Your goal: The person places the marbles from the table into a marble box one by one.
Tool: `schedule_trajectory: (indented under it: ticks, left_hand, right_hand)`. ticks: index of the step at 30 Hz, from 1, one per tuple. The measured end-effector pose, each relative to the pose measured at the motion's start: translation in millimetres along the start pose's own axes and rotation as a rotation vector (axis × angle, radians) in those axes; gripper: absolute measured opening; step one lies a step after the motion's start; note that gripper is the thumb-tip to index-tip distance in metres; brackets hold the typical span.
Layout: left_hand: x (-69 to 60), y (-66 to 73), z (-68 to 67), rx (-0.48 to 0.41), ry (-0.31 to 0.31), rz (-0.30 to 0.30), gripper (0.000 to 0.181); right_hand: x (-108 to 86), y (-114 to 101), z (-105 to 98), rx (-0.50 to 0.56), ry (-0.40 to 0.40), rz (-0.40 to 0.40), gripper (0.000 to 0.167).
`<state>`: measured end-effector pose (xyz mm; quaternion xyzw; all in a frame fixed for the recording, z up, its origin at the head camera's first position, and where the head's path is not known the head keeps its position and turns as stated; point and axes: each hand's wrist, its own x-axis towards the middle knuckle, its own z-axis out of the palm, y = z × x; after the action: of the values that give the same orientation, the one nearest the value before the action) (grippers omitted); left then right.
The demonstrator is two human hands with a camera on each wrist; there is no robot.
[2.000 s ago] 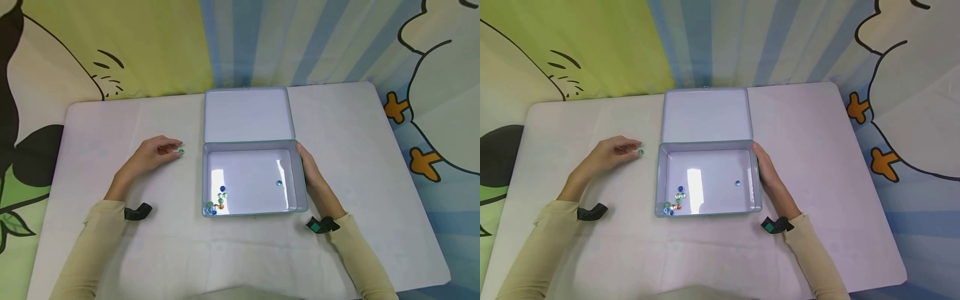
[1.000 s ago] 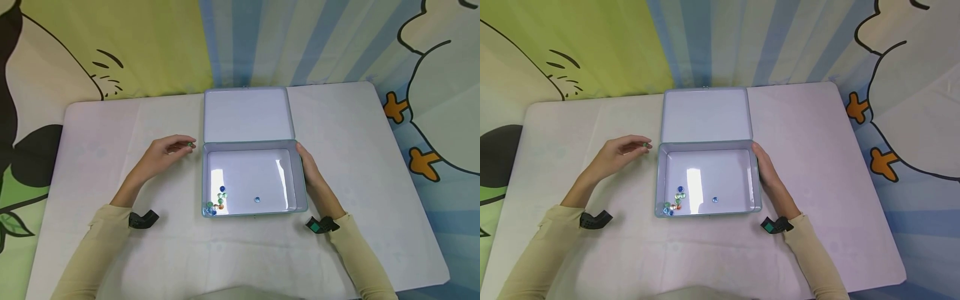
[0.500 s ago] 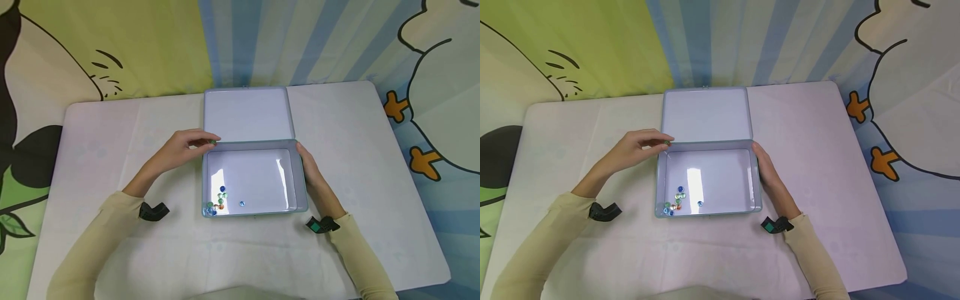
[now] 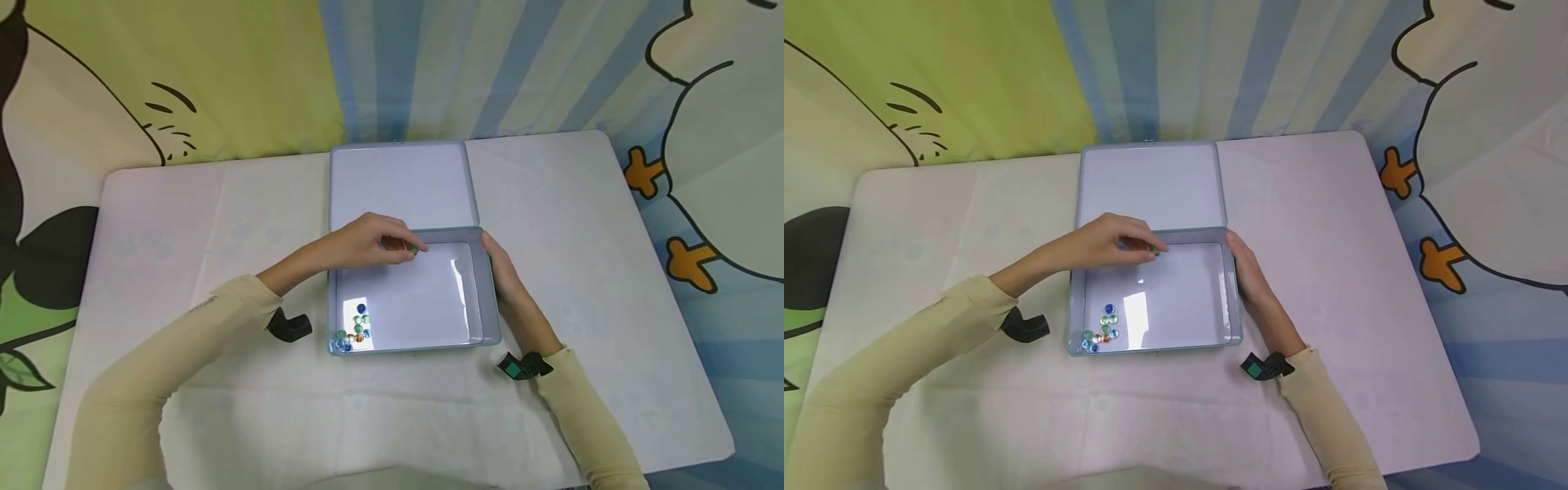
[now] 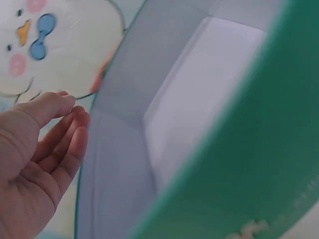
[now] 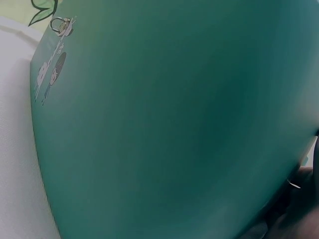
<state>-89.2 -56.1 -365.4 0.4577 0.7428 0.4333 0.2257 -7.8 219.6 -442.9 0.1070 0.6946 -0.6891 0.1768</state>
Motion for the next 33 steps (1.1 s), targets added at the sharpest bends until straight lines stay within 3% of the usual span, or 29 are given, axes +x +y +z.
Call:
schedule_trajectory:
  ticks: [9,17,22,33]
  left_hand:
    - [45.7,-3.3,28.2,0.003,-0.197,-0.037,0.021]
    - [72.0,-12.4,61.4,0.128,-0.342,-0.023,0.021]
    - [79.1,-16.4,75.6,0.163,-0.373,-0.011,0.020]
    - [86.1,-23.9,88.8,0.147,-0.394,-0.011,0.020]
  right_hand:
    - [-0.2,-2.5,-0.5,0.017,-0.011,-0.005,0.071]
    - [-0.2,-3.5,-0.4,0.018,-0.028,0.014,0.074]
    - [-0.1,-3.2,-1.1,0.023,-0.029,0.010,0.072]
    - [0.1,-4.0,-1.1,0.051,-0.032,-0.006,0.057]
